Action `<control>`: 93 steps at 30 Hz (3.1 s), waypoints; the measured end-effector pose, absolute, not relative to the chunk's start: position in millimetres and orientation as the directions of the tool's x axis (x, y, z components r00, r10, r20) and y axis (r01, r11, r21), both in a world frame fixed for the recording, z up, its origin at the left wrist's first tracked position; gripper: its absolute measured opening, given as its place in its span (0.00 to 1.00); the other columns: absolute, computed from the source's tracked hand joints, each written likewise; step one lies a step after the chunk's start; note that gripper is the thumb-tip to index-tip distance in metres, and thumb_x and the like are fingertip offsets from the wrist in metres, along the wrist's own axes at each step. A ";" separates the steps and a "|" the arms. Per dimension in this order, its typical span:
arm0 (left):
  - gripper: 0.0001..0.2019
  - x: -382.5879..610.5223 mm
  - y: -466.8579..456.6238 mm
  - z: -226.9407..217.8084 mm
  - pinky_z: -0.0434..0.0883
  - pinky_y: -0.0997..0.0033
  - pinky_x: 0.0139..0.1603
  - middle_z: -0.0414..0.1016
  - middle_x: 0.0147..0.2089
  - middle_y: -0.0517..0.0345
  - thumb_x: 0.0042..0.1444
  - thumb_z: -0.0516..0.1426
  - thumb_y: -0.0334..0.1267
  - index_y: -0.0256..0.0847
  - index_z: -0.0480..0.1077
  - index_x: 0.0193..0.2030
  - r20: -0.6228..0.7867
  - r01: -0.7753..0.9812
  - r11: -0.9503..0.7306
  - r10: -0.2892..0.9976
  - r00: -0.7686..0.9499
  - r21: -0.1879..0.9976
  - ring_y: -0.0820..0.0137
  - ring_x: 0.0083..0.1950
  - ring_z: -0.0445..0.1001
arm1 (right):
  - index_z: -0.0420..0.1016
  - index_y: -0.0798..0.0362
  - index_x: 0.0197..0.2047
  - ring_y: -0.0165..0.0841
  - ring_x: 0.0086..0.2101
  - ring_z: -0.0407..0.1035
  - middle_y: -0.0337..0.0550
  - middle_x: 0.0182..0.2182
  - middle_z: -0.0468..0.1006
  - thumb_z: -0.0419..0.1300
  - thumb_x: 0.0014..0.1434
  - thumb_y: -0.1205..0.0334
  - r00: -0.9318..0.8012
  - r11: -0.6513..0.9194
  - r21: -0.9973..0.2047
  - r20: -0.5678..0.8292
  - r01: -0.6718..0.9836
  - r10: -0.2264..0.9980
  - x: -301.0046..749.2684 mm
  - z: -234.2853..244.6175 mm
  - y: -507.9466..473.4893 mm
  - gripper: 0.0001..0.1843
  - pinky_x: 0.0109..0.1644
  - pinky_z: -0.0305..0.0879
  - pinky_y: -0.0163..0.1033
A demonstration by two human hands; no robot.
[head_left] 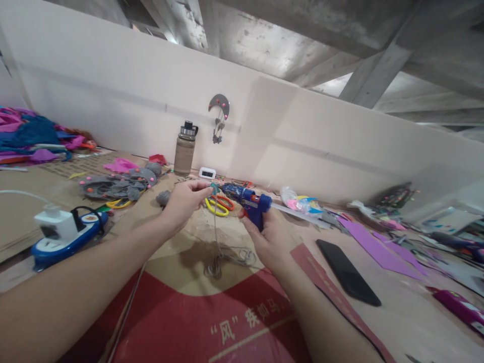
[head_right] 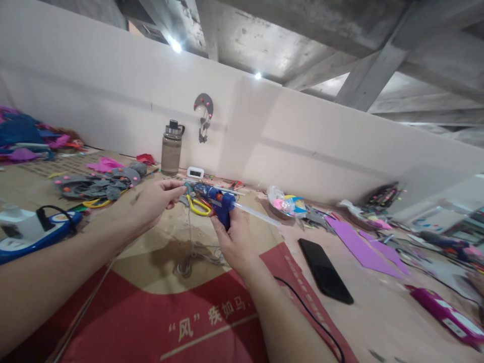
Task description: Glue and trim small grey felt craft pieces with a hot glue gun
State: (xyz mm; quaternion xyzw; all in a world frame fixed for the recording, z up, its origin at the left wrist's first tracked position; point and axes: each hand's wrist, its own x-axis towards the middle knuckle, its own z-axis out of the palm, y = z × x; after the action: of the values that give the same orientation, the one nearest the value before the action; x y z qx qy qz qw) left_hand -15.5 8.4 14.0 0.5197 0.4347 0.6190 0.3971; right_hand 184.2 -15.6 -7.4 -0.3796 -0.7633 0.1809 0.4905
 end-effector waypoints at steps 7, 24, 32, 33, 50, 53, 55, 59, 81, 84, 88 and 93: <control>0.10 -14.9 8.6 12.6 0.49 0.77 0.18 0.66 0.23 0.61 0.42 0.61 0.41 0.37 0.73 0.31 0.303 -0.031 -0.310 0.944 -0.133 0.950 0.79 0.19 0.55 | 0.64 0.50 0.48 0.39 0.41 0.67 0.47 0.42 0.73 0.53 0.58 0.58 -0.249 0.651 -0.630 0.610 0.424 0.752 183.7 -7.0 -16.3 0.15 0.48 0.62 0.47; 0.10 -15.8 10.0 11.2 0.49 0.76 0.19 0.67 0.23 0.61 0.42 0.61 0.42 0.39 0.74 0.30 0.322 0.001 -0.325 0.937 -0.135 0.946 0.79 0.19 0.55 | 0.65 0.48 0.46 0.39 0.39 0.67 0.46 0.39 0.73 0.52 0.59 0.57 -0.249 0.664 -0.581 0.634 0.471 0.732 181.3 -4.8 -18.1 0.12 0.44 0.63 0.47; 0.10 -15.5 9.3 11.1 0.49 0.76 0.19 0.67 0.23 0.60 0.43 0.61 0.42 0.39 0.74 0.30 0.329 0.001 -0.332 0.935 -0.133 0.943 0.78 0.19 0.55 | 0.65 0.48 0.47 0.40 0.40 0.67 0.47 0.39 0.73 0.53 0.59 0.57 -0.253 0.659 -0.593 0.624 0.463 0.739 181.8 -5.4 -17.9 0.13 0.45 0.63 0.48; 0.10 -15.5 9.2 11.2 0.49 0.76 0.19 0.67 0.23 0.60 0.43 0.61 0.42 0.39 0.74 0.30 0.330 0.001 -0.333 0.935 -0.133 0.943 0.78 0.19 0.55 | 0.65 0.48 0.46 0.40 0.40 0.67 0.46 0.39 0.73 0.53 0.59 0.57 -0.249 0.657 -0.599 0.623 0.459 0.742 181.8 -5.8 -17.7 0.12 0.45 0.63 0.48; 0.11 -16.4 10.7 12.3 0.50 0.77 0.19 0.65 0.22 0.62 0.43 0.62 0.42 0.36 0.73 0.31 0.296 -0.029 -0.303 0.945 -0.142 0.953 0.80 0.19 0.54 | 0.66 0.50 0.43 0.31 0.31 0.65 0.40 0.32 0.72 0.55 0.56 0.58 -0.192 0.571 -0.786 0.538 0.237 0.820 182.7 -7.6 -15.5 0.11 0.36 0.62 0.38; 0.10 -16.6 11.5 12.4 0.51 0.77 0.19 0.66 0.23 0.62 0.42 0.62 0.41 0.36 0.73 0.30 0.296 -0.051 -0.306 0.944 -0.145 0.951 0.80 0.20 0.56 | 0.63 0.49 0.41 0.26 0.23 0.60 0.32 0.23 0.67 0.57 0.54 0.59 -0.141 0.467 -0.884 0.459 0.027 0.877 183.7 -8.5 -11.3 0.11 0.28 0.58 0.33; 0.10 -16.9 11.9 12.3 0.53 0.77 0.19 0.66 0.23 0.62 0.42 0.62 0.40 0.36 0.72 0.30 0.303 -0.058 -0.314 0.942 -0.147 0.948 0.80 0.20 0.57 | 0.61 0.49 0.39 0.24 0.21 0.58 0.29 0.20 0.64 0.58 0.53 0.60 -0.110 0.406 -0.907 0.418 -0.114 0.902 185.1 -7.6 -7.6 0.11 0.26 0.56 0.31; 0.09 -17.5 11.9 12.2 0.55 0.76 0.20 0.67 0.23 0.62 0.43 0.61 0.40 0.37 0.72 0.30 0.345 -0.035 -0.354 0.927 -0.143 0.935 0.79 0.21 0.58 | 0.61 0.50 0.37 0.24 0.20 0.60 0.30 0.21 0.67 0.59 0.50 0.58 -0.042 0.251 -0.945 0.265 -0.209 0.963 190.6 -5.9 2.3 0.13 0.25 0.56 0.30; 0.06 -14.0 -5.7 21.8 0.66 0.72 0.36 0.76 0.32 0.58 0.50 0.56 0.34 0.39 0.74 0.33 0.712 0.585 -0.591 0.701 0.033 0.555 0.71 0.34 0.71 | 0.54 0.48 0.40 0.30 0.37 0.68 0.40 0.39 0.69 0.66 0.42 0.61 -0.092 0.295 -0.936 0.316 -0.190 0.944 128.7 -8.1 -0.7 0.26 0.44 0.66 0.41; 0.06 -16.2 -6.3 23.5 0.66 0.72 0.37 0.76 0.33 0.57 0.50 0.56 0.34 0.40 0.74 0.33 0.727 0.615 -0.586 0.686 0.031 0.527 0.71 0.34 0.71 | 0.52 0.47 0.41 0.26 0.27 0.66 0.33 0.32 0.69 0.64 0.43 0.63 -0.111 0.222 -0.938 0.259 -0.265 0.959 111.8 -4.3 0.3 0.27 0.35 0.66 0.37; 0.07 -18.1 -5.3 26.4 0.66 0.73 0.35 0.76 0.31 0.58 0.49 0.56 0.35 0.40 0.75 0.34 0.655 0.551 -0.538 0.756 -0.020 0.638 0.71 0.32 0.71 | 0.59 0.50 0.38 0.25 0.25 0.60 0.31 0.25 0.63 0.58 0.51 0.61 0.006 0.454 -0.890 0.455 0.024 0.891 113.5 4.0 2.7 0.13 0.29 0.59 0.32; 0.09 -16.3 -3.8 27.3 0.64 0.75 0.26 0.76 0.29 0.58 0.48 0.57 0.39 0.40 0.76 0.35 0.504 0.372 -0.464 0.863 -0.012 0.804 0.73 0.25 0.68 | 0.67 0.53 0.33 0.28 0.29 0.59 0.37 0.28 0.65 0.53 0.56 0.59 0.024 0.571 -0.758 0.608 0.317 0.794 124.1 6.5 0.0 0.07 0.34 0.57 0.34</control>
State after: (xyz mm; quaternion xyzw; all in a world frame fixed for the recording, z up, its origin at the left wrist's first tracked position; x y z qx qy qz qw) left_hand -16.3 -3.8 27.3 0.6648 0.4647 0.5386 0.2280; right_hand 124.1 0.0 6.5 -0.4157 -0.6678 0.2046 0.5825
